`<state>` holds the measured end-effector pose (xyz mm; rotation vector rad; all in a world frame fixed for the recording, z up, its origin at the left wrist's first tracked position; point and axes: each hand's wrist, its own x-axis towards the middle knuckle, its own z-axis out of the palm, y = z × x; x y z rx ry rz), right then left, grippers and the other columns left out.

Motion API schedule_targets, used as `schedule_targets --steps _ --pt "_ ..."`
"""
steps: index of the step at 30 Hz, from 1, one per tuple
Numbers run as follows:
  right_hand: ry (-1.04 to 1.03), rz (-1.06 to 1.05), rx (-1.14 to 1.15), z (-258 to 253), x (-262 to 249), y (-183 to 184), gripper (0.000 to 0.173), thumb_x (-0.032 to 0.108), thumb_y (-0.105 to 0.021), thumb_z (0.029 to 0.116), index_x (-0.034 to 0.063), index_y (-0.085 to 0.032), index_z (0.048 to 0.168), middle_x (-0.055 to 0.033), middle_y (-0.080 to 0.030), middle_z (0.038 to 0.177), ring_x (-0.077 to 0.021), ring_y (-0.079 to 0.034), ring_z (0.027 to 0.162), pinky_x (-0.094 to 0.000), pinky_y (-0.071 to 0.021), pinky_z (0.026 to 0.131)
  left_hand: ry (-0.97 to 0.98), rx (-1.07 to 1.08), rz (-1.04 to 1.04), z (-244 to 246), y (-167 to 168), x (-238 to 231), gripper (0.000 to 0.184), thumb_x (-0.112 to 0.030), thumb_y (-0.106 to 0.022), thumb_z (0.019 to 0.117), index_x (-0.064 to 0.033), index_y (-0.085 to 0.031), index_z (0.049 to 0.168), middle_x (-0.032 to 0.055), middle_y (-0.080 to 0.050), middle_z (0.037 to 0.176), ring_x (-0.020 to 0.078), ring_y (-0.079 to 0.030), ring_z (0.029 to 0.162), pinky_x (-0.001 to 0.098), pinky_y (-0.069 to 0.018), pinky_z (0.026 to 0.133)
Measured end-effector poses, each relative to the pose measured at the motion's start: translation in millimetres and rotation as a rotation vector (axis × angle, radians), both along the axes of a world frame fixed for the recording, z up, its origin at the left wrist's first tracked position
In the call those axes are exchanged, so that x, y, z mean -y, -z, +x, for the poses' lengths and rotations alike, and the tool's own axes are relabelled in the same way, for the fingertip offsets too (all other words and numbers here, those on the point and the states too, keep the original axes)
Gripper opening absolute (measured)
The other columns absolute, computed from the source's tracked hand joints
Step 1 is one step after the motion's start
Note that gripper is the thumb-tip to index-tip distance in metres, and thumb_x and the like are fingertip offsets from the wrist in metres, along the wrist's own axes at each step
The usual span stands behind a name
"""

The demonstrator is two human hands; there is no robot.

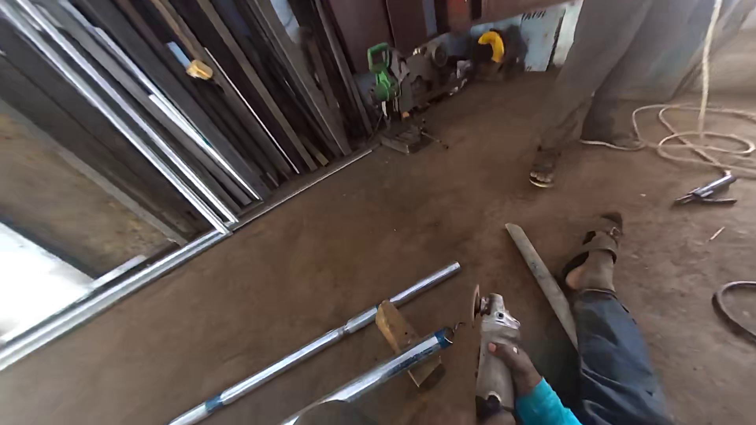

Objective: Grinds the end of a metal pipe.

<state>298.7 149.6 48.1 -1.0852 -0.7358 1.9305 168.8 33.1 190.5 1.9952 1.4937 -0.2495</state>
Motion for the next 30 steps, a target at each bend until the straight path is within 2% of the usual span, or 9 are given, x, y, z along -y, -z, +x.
schedule_targets --steps 2,3,5,9,11,13,16,21,30 --pt "-0.023 0.029 0.184 -4.3 -25.2 21.7 0.054 0.017 -0.08 0.0778 -0.0087 -0.058 0.119 -0.0117 -0.071 0.089 -0.0164 -0.071 0.076 -0.0352 -0.0619 0.072 -0.26 0.121 0.1 -45.3 -36.6 -7.0 0.079 -0.049 -0.081 0.0836 -0.0169 -0.053 0.15 0.0127 -0.076 0.113 0.0317 -0.074 0.099 0.0581 -0.0587 0.09" --pt "-0.041 0.026 0.241 -4.6 -34.1 37.2 0.057 0.016 -0.082 0.0789 -0.0104 -0.057 0.123 -0.0143 -0.071 0.095 -0.0177 -0.071 0.081 -0.0366 -0.0612 0.076 -0.369 0.234 0.207 -80.3 -49.9 -6.9 0.084 -0.049 -0.081 0.0809 -0.0067 -0.053 0.148 0.0117 -0.074 0.116 0.0259 -0.072 0.104 0.0499 -0.0591 0.093" --pt "-0.06 -0.004 0.303 -3.0 -40.1 64.4 0.059 0.014 -0.083 0.0797 -0.0113 -0.056 0.125 -0.0167 -0.07 0.101 -0.0184 -0.07 0.086 -0.0371 -0.0603 0.08 -0.499 0.284 0.334 -156.2 -42.3 -3.4 0.097 -0.06 -0.076 0.0799 0.002 -0.045 0.148 0.0126 -0.068 0.129 0.0209 -0.067 0.116 0.0403 -0.057 0.097" --pt "-0.157 -0.044 0.374 -11.1 -27.8 95.7 0.07 0.017 -0.088 0.0728 -0.0099 -0.056 0.129 -0.0198 -0.07 0.11 -0.0228 -0.07 0.098 -0.0401 -0.0584 0.089 -0.64 -0.129 -0.127 -208.7 87.4 18.7 0.103 -0.05 -0.086 0.0798 0.0052 -0.04 0.153 0.0296 -0.048 0.152 0.0431 -0.047 0.142 0.0554 -0.0379 0.119" --pt "-0.199 -0.029 0.364 -22.1 -25.0 102.8 0.08 0.019 -0.09 0.0664 -0.0082 -0.054 0.132 -0.0193 -0.069 0.116 -0.0227 -0.069 0.104 -0.0394 -0.0573 0.093 -0.625 -0.205 -0.172 -198.0 150.5 17.0 0.107 -0.047 -0.09 0.0738 -0.0022 -0.039 0.157 0.0271 -0.047 0.154 0.0436 -0.05 0.14 0.0595 -0.0409 0.115" --pt "-0.231 -0.034 0.363 -28.4 -21.4 99.0 0.082 0.019 -0.091 0.0633 -0.0072 -0.054 0.132 -0.0184 -0.068 0.116 -0.0216 -0.068 0.104 -0.0383 -0.0568 0.093 -0.725 -0.254 -0.195 -183.9 177.6 2.6 0.093 -0.044 -0.087 0.0782 -0.0065 -0.046 0.153 0.0238 -0.057 0.145 0.0421 -0.056 0.133 0.0613 -0.0431 0.112" --pt "-0.279 -0.006 0.395 -33.7 -22.4 92.5 0.087 0.02 -0.091 0.061 -0.0054 -0.053 0.134 -0.0168 -0.068 0.118 -0.0204 -0.068 0.107 -0.0369 -0.0564 0.095 -0.75 -0.44 -0.313 -181.2 179.8 -24.1 0.071 -0.046 -0.077 0.0857 -0.0111 -0.057 0.144 0.0184 -0.068 0.132 0.0375 -0.064 0.124 0.0604 -0.0482 0.105" --pt "-0.236 0.028 0.358 -37.7 -18.8 96.8 0.094 0.023 -0.09 0.0568 -0.0045 -0.05 0.137 -0.0143 -0.068 0.119 -0.0171 -0.068 0.107 -0.0335 -0.0567 0.095 -0.675 -0.397 -0.348 -196.8 180.5 -32.9 0.069 -0.039 -0.081 0.0807 -0.0062 -0.061 0.138 0.0217 -0.07 0.125 0.0383 -0.066 0.119 0.0581 -0.0497 0.104" --pt "-0.351 0.021 0.447 -44.3 -22.3 98.3 0.093 0.026 -0.092 0.0625 -0.0022 -0.049 0.14 -0.0156 -0.067 0.123 -0.0216 -0.066 0.114 -0.0388 -0.0532 0.101 -0.689 -0.358 -0.301 -200.2 185.0 -32.2 0.065 -0.035 -0.083 0.0768 -0.0041 -0.065 0.131 0.0215 -0.071 0.12 0.0374 -0.068 0.115 0.0572 -0.0507 0.103"
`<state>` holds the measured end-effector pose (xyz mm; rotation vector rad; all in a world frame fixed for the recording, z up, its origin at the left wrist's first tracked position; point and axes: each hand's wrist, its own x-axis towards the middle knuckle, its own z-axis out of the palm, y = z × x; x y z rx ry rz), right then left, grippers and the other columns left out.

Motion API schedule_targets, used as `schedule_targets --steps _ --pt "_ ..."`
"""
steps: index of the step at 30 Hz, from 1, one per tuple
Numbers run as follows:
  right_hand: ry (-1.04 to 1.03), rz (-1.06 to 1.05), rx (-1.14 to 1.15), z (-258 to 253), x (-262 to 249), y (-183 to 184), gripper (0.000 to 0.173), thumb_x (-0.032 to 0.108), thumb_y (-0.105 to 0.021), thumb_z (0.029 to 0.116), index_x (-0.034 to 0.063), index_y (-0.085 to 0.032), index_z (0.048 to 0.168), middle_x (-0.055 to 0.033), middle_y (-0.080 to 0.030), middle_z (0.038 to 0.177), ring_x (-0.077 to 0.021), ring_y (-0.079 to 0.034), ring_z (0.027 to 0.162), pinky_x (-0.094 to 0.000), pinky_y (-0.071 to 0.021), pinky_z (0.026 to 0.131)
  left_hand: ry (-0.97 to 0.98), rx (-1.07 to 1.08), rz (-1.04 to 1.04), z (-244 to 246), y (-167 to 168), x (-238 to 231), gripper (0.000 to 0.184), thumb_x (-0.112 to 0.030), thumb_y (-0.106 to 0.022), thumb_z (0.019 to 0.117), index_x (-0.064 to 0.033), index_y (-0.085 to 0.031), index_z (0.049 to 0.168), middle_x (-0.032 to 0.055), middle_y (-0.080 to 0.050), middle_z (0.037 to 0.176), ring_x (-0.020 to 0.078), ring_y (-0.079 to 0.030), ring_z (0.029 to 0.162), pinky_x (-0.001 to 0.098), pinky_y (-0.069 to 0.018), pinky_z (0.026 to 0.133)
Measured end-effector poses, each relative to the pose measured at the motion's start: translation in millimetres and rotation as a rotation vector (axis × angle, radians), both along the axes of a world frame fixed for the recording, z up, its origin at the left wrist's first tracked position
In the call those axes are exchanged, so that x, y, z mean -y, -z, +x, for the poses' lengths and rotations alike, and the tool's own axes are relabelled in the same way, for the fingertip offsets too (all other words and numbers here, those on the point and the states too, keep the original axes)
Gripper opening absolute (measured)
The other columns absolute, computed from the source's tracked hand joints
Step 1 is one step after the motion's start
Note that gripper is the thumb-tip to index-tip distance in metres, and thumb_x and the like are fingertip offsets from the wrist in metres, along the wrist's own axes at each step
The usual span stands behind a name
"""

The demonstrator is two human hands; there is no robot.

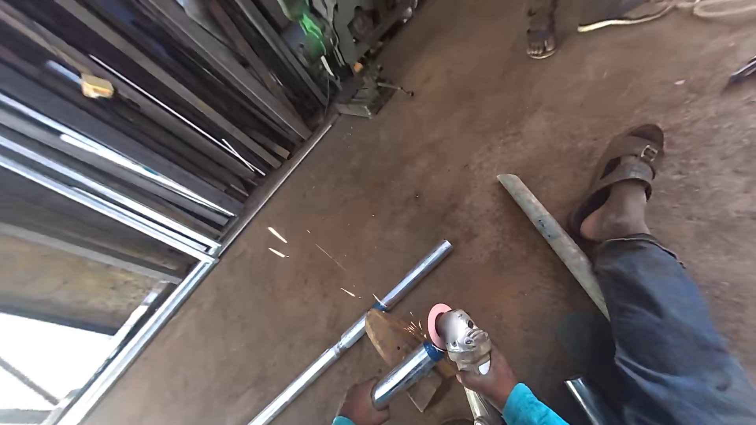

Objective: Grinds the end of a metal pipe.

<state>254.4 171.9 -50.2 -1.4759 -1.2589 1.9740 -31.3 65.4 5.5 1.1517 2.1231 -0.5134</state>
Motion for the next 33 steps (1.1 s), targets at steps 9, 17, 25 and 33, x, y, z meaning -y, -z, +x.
schedule_targets --steps 9,17,25,33 --pt "-0.023 0.006 0.097 -3.0 2.0 8.1 0.098 0.03 -0.092 0.063 -0.0004 -0.046 0.144 -0.0169 -0.067 0.126 -0.0253 -0.066 0.116 -0.0434 -0.0527 0.103 0.001 -0.001 0.005 1.4 -2.3 -0.9 0.062 -0.034 -0.083 0.0775 -0.0035 -0.066 0.129 0.0231 -0.071 0.118 0.0387 -0.068 0.114 0.058 -0.0516 0.101" --pt "-0.053 0.032 0.083 2.8 1.1 -1.5 0.097 0.03 -0.091 0.0641 -0.0016 -0.046 0.144 -0.0171 -0.066 0.127 -0.0242 -0.065 0.117 -0.0416 -0.0515 0.104 -0.002 0.016 0.021 1.8 -2.0 0.2 0.062 -0.033 -0.083 0.0779 -0.003 -0.066 0.13 0.0236 -0.071 0.121 0.0397 -0.067 0.116 0.059 -0.0501 0.103" --pt "-0.083 0.005 0.173 -3.0 -3.0 1.1 0.098 0.033 -0.091 0.0668 -0.0001 -0.044 0.147 -0.0179 -0.066 0.128 -0.0271 -0.065 0.118 -0.0457 -0.0512 0.104 0.022 0.008 0.013 -2.5 0.9 0.9 0.064 -0.036 -0.084 0.0776 -0.0047 -0.066 0.13 0.0223 -0.071 0.121 0.0385 -0.068 0.116 0.0584 -0.0508 0.103" --pt "-0.105 0.015 0.134 -0.5 -9.0 2.0 0.102 0.034 -0.091 0.066 0.0003 -0.042 0.148 -0.0175 -0.065 0.13 -0.026 -0.064 0.12 -0.044 -0.0507 0.105 0.02 0.01 -0.004 -1.9 1.2 -0.1 0.063 -0.034 -0.082 0.0793 -0.0036 -0.065 0.132 0.0226 -0.07 0.123 0.0382 -0.067 0.117 0.057 -0.0501 0.104"
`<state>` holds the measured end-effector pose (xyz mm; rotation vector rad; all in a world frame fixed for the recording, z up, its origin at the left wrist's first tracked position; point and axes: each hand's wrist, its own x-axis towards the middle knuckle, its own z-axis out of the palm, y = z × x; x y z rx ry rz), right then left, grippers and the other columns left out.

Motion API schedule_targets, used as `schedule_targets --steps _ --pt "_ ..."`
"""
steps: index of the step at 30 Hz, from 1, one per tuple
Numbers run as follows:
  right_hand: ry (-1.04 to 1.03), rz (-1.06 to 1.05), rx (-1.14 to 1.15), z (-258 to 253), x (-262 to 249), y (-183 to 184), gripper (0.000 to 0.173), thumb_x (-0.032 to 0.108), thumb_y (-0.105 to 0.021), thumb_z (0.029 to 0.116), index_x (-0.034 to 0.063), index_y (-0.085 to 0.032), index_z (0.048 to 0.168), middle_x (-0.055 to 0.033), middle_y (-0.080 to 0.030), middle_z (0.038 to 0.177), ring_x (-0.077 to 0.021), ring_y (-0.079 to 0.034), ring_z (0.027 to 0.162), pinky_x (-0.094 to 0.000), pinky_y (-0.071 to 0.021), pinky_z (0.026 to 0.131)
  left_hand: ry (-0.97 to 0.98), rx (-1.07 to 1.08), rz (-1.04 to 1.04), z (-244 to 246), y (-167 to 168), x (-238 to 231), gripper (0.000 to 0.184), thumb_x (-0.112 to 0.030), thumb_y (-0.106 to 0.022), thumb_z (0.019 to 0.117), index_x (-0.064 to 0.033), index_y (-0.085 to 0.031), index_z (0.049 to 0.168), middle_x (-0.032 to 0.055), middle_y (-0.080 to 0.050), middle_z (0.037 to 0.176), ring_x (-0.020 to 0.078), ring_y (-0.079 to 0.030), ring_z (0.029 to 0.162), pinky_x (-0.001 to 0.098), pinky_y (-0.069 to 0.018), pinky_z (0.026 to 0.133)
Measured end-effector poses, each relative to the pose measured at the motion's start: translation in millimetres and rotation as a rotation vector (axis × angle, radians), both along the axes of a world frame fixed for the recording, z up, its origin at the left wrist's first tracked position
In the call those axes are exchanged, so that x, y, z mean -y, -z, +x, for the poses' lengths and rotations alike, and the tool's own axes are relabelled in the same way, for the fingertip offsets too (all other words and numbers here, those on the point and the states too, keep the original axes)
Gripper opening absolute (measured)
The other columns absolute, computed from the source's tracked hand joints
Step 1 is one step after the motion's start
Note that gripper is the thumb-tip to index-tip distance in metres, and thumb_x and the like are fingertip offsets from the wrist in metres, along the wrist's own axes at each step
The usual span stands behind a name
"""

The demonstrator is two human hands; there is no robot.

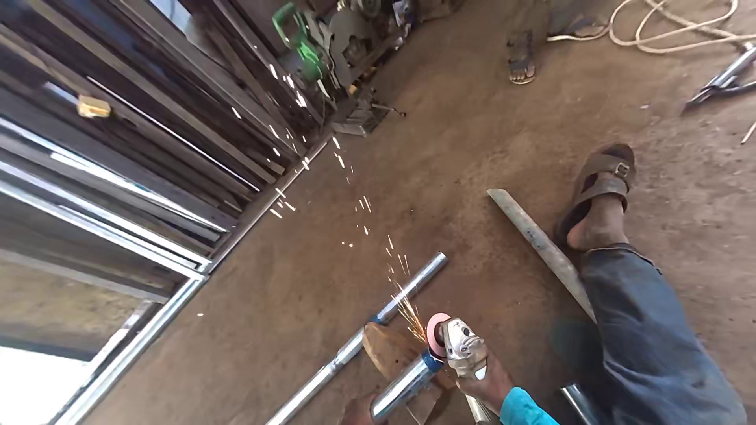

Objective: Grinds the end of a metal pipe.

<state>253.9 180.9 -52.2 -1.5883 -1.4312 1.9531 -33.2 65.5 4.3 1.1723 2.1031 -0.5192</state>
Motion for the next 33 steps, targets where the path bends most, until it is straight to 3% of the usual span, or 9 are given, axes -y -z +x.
schedule_targets --steps 8,18,33 --pt "0.047 -0.028 -0.131 -0.9 -1.5 9.8 0.099 0.028 -0.092 0.062 -0.002 -0.045 0.144 -0.0177 -0.065 0.128 -0.0236 -0.064 0.118 -0.0404 -0.0519 0.104 0.004 0.004 0.023 1.2 -2.0 -0.2 0.065 -0.034 -0.083 0.0789 -0.0016 -0.064 0.132 0.0251 -0.07 0.121 0.0407 -0.067 0.117 0.059 -0.0495 0.104" --pt "0.031 -0.051 -0.175 2.2 -5.2 7.5 0.087 0.023 -0.091 0.0656 -0.0023 -0.05 0.138 -0.0162 -0.067 0.121 -0.0212 -0.067 0.111 -0.0383 -0.054 0.099 0.001 -0.008 0.007 0.5 0.1 1.1 0.063 -0.035 -0.083 0.0788 -0.0025 -0.066 0.13 0.024 -0.071 0.121 0.0397 -0.067 0.117 0.0586 -0.0501 0.103" --pt "0.025 -0.068 -0.194 1.7 -6.2 6.5 0.092 0.023 -0.092 0.0674 -0.004 -0.046 0.142 -0.0187 -0.064 0.126 -0.0224 -0.065 0.115 -0.0373 -0.0518 0.102 -0.002 0.012 0.032 0.6 -1.1 2.3 0.064 -0.033 -0.083 0.0782 -0.0031 -0.065 0.132 0.0238 -0.071 0.12 0.0397 -0.068 0.115 0.0593 -0.0501 0.103"
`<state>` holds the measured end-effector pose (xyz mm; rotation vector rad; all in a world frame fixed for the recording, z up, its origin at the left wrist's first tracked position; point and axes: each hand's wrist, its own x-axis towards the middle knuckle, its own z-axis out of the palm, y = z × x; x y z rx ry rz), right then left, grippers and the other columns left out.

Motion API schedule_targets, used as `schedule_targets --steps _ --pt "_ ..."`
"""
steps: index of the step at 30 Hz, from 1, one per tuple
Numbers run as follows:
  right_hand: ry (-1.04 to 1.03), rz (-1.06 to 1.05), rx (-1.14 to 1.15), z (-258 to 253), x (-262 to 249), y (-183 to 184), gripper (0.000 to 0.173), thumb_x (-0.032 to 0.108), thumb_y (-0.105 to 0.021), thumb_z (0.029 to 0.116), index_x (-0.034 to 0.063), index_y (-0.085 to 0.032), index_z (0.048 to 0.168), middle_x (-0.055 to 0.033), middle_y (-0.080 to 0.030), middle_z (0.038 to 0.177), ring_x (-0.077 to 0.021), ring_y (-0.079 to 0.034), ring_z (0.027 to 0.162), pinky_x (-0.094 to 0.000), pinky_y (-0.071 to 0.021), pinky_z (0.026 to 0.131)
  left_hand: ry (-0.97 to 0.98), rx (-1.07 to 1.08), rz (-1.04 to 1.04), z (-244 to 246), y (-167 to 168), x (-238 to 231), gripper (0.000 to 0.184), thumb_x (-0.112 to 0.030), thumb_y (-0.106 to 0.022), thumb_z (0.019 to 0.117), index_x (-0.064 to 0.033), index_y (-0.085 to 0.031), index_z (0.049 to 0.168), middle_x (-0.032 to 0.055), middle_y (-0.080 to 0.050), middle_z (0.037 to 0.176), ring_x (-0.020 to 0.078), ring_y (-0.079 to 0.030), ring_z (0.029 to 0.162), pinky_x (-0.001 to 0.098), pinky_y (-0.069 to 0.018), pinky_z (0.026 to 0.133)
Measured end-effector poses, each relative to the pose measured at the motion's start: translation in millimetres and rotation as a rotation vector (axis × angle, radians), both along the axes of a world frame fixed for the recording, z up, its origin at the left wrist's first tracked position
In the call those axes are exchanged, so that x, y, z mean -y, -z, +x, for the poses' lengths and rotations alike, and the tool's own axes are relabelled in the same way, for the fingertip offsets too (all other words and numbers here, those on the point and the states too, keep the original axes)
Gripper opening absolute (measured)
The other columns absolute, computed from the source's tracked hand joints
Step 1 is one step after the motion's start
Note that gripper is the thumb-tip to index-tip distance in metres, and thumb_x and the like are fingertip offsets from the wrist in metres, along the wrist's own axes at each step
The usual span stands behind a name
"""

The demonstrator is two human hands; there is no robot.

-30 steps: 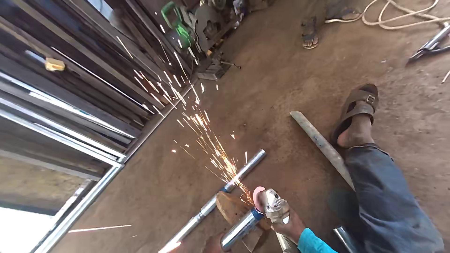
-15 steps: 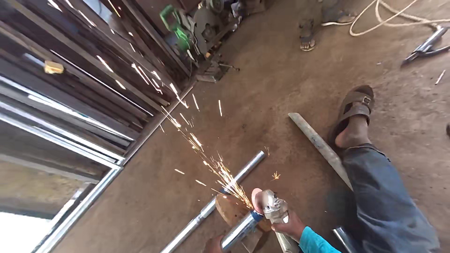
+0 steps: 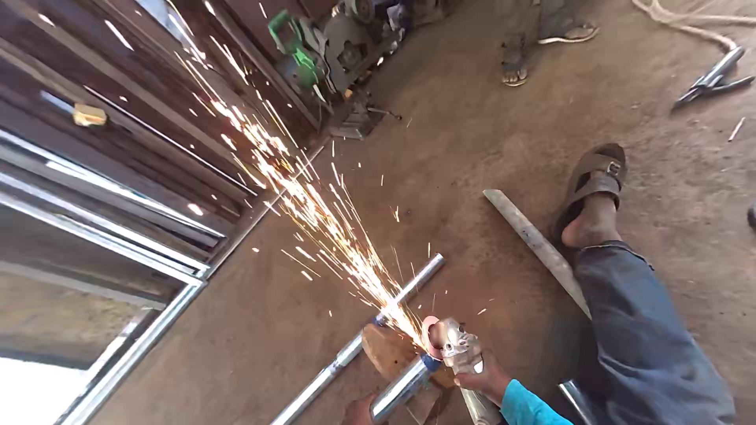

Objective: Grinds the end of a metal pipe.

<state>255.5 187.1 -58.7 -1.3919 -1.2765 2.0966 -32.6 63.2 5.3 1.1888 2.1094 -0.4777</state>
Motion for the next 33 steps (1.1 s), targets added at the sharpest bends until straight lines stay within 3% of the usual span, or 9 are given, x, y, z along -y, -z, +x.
schedule_targets --steps 6,11,16,20,24,27,33 --pt "-0.004 0.006 -0.007 2.1 -0.1 -1.0 0.088 0.021 -0.092 0.0685 -0.0043 -0.049 0.14 -0.0184 -0.066 0.125 -0.0221 -0.066 0.114 -0.038 -0.0526 0.102 -0.003 0.009 0.013 3.5 -4.0 -1.1 0.064 -0.032 -0.084 0.0781 -0.0022 -0.065 0.132 0.0246 -0.069 0.124 0.0401 -0.066 0.12 0.0598 -0.0485 0.106" --pt "0.039 -0.012 -0.065 0.7 2.8 5.0 0.093 0.022 -0.091 0.0621 -0.0025 -0.047 0.141 -0.0166 -0.065 0.125 -0.0207 -0.066 0.113 -0.037 -0.0544 0.099 -0.008 -0.003 -0.015 -0.2 0.3 0.1 0.065 -0.034 -0.082 0.0794 -0.0025 -0.064 0.133 0.0249 -0.07 0.123 0.0401 -0.066 0.118 0.0589 -0.0498 0.104" --pt "-0.029 0.026 0.109 -0.2 0.3 2.5 0.095 0.028 -0.092 0.068 -0.0025 -0.045 0.145 -0.02 -0.063 0.132 -0.0265 -0.062 0.122 -0.0425 -0.0497 0.106 -0.003 -0.002 -0.007 -1.6 1.4 0.5 0.065 -0.034 -0.083 0.0788 -0.0027 -0.064 0.133 0.0244 -0.07 0.123 0.0397 -0.067 0.117 0.0583 -0.05 0.104" --pt "-0.03 0.089 0.234 3.6 5.1 0.5 0.103 0.035 -0.092 0.0652 -0.0006 -0.042 0.149 -0.0189 -0.063 0.134 -0.0271 -0.063 0.123 -0.0447 -0.0492 0.108 0.005 -0.006 -0.003 -1.1 1.0 0.0 0.066 -0.035 -0.082 0.0799 -0.0025 -0.064 0.135 0.0238 -0.07 0.124 0.039 -0.066 0.119 0.0572 -0.0488 0.106" --pt "0.07 0.101 0.194 1.9 11.3 -5.2 0.105 0.033 -0.092 0.0624 -0.0019 -0.042 0.148 -0.0191 -0.063 0.133 -0.0262 -0.063 0.122 -0.0424 -0.05 0.107 0.004 -0.026 0.001 -2.2 2.3 0.4 0.065 -0.036 -0.083 0.0782 -0.0036 -0.066 0.132 0.0228 -0.071 0.122 0.0384 -0.068 0.117 0.0573 -0.0494 0.105" --pt "0.019 0.103 0.173 1.4 11.9 -9.8 0.1 0.032 -0.092 0.0636 -0.0008 -0.044 0.145 -0.0167 -0.065 0.129 -0.0235 -0.064 0.119 -0.0408 -0.0509 0.105 0.004 -0.016 -0.011 -4.6 5.2 1.9 0.067 -0.037 -0.082 0.079 -0.0036 -0.064 0.134 0.0233 -0.071 0.122 0.0392 -0.067 0.117 0.0577 -0.05 0.104" --pt "-0.024 0.094 0.296 1.2 10.5 -0.4 0.105 0.039 -0.091 0.0658 -0.0013 -0.04 0.149 -0.0188 -0.063 0.133 -0.0285 -0.063 0.123 -0.0462 -0.0499 0.107 -0.011 -0.02 -0.003 -1.1 1.7 0.2 0.064 -0.036 -0.083 0.0786 -0.0037 -0.066 0.131 0.0227 -0.071 0.121 0.0387 -0.067 0.116 0.0578 -0.0502 0.104"
